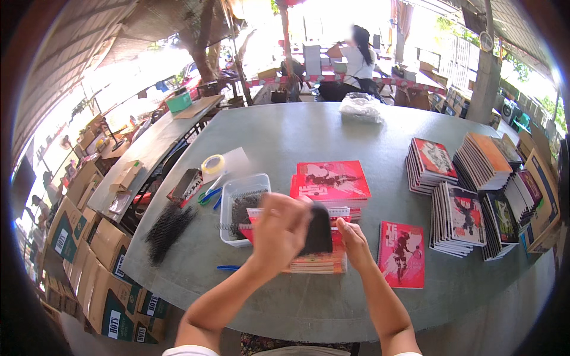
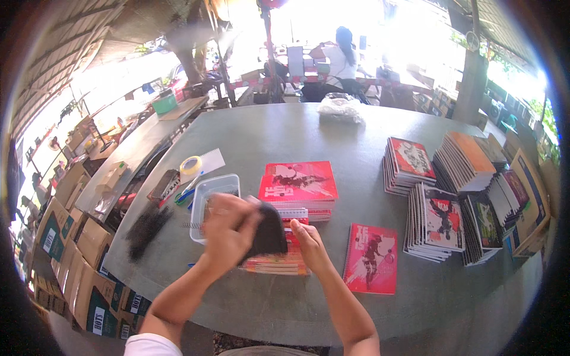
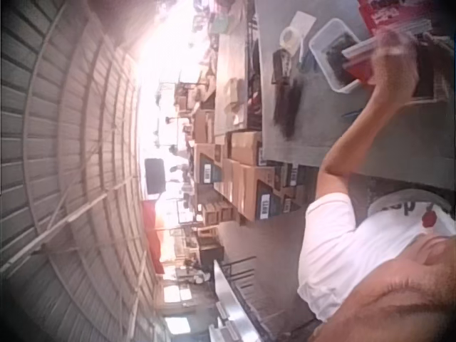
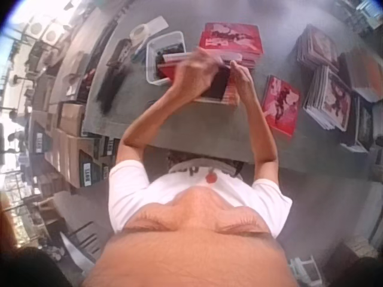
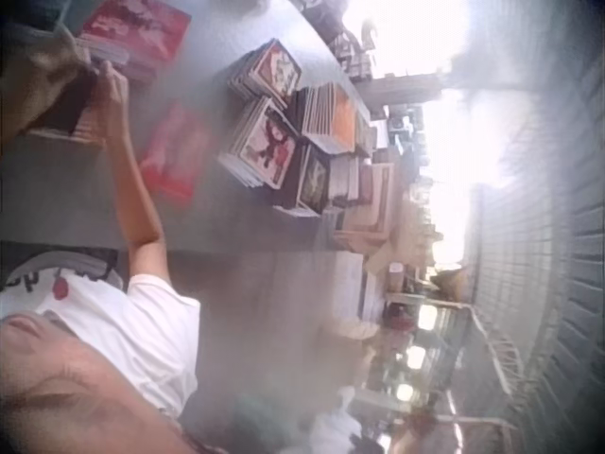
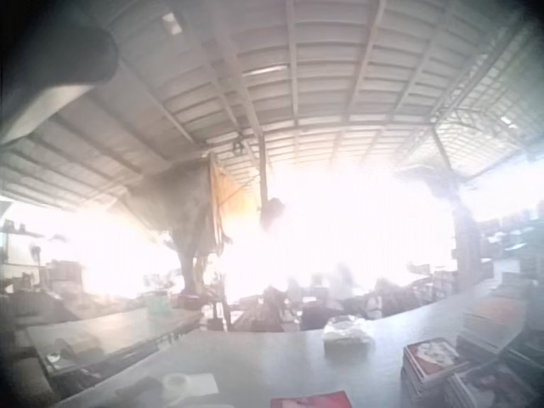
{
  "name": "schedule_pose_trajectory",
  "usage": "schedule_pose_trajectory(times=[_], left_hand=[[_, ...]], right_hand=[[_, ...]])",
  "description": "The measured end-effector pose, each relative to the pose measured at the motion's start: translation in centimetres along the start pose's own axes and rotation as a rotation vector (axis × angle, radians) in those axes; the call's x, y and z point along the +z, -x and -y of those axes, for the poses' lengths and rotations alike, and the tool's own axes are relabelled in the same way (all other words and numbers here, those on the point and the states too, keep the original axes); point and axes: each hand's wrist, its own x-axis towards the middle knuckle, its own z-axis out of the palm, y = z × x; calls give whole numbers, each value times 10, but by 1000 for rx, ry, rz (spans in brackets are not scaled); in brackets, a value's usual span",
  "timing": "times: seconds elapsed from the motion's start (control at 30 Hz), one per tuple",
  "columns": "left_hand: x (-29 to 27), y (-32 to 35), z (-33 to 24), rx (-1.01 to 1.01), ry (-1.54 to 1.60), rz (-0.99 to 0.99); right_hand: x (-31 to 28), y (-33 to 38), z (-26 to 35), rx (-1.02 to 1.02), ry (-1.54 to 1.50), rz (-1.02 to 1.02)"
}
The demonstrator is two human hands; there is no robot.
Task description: The person binds notebooks by threading a plastic coil through the holes and then trimming the excess coil with pliers.
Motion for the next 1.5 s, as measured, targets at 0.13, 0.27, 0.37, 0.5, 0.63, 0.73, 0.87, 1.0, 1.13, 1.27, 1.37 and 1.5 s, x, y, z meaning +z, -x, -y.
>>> schedule_pose_trajectory(times=[0.13,0.27,0.37,0.5,0.63,0.73,0.87,1.0,1.13,1.27,1.37,1.5], left_hand=[[10,14,-11,-26,124,394],[22,44,-14,-94,-42,466],[22,100,-16,73,100,561],[4,59,-10,-7,5,229],[-2,25,0,78,-188,334],[-5,22,0,51,-152,437],[-4,20,-9,7,-121,430],[-5,30,2,-44,-38,568],[9,19,-14,-157,46,463],[32,24,-16,45,117,451],[39,27,-15,47,177,415],[34,21,-16,-69,230,452]], right_hand=[[-2,-4,-2,-112,-38,-42],[-4,-2,-5,-43,-255,103],[6,-4,-1,-293,103,64],[1,-3,-1,-383,67,93],[0,5,-2,-262,-109,70],[5,10,-9,-167,23,2],[10,11,-13,-464,38,-59],[7,16,-26,-353,-73,-214],[5,21,-36,-294,4,-245],[4,22,-40,-254,102,-305],[5,22,-45,-288,184,-391],[6,25,-43,-354,323,-401]])
